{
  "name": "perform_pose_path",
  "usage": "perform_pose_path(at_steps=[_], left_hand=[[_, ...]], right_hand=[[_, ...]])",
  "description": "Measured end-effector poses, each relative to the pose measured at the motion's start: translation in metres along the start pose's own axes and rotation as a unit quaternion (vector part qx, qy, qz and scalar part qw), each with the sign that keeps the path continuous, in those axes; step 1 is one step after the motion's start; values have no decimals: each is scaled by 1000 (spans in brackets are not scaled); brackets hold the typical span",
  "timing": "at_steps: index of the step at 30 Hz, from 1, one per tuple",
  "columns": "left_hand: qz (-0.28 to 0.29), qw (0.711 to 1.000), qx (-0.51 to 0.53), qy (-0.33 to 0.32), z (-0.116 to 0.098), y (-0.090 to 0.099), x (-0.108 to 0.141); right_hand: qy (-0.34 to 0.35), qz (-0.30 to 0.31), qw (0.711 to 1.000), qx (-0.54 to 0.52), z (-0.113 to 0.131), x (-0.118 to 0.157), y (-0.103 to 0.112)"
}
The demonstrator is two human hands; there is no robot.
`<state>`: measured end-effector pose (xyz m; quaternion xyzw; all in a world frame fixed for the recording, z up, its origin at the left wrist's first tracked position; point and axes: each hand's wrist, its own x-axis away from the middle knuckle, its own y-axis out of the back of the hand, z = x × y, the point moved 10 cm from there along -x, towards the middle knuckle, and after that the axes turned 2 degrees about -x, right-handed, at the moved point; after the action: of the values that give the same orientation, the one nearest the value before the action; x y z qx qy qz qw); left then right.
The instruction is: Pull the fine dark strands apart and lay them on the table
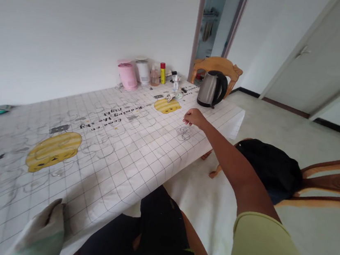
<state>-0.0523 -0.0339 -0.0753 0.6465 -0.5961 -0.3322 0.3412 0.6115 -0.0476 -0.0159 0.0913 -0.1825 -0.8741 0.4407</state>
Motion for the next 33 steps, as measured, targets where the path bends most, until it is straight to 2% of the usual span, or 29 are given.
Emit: perform_pose_path(at_steps=[7,11,13,16,18,20,22,24,28,30,33], left_hand=[[-32,999,-25,-24,-4,3,-2],[-10,999,-41,-21,-6,1,-4],[0,999,-40,-10,-4,0,-3],[-29,1000,8,6,-5,6,3],[-55,996,67,10,-13,11,10],[-55,989,137,-4,-32,12,18],[-24,980,198,-23,-59,10,23],[2,964,260,-58,-89,12,25],[47,933,334,-128,-136,21,25],[75,921,360,-131,-145,22,23],[123,901,405,-95,-141,18,22]], right_hand=[[-8,-35,986,-163,-13,15,4],[-19,-52,971,-232,-16,23,3],[-18,-54,965,-255,-11,29,1],[-9,-27,961,-276,9,45,-14],[11,19,958,-285,32,62,-35],[61,92,950,-291,65,86,-64],[91,169,943,-272,96,117,-99],[92,236,932,-258,119,148,-133],[92,329,908,-241,151,198,-189],[95,363,896,-236,161,215,-212],[96,395,882,-237,168,232,-241]])
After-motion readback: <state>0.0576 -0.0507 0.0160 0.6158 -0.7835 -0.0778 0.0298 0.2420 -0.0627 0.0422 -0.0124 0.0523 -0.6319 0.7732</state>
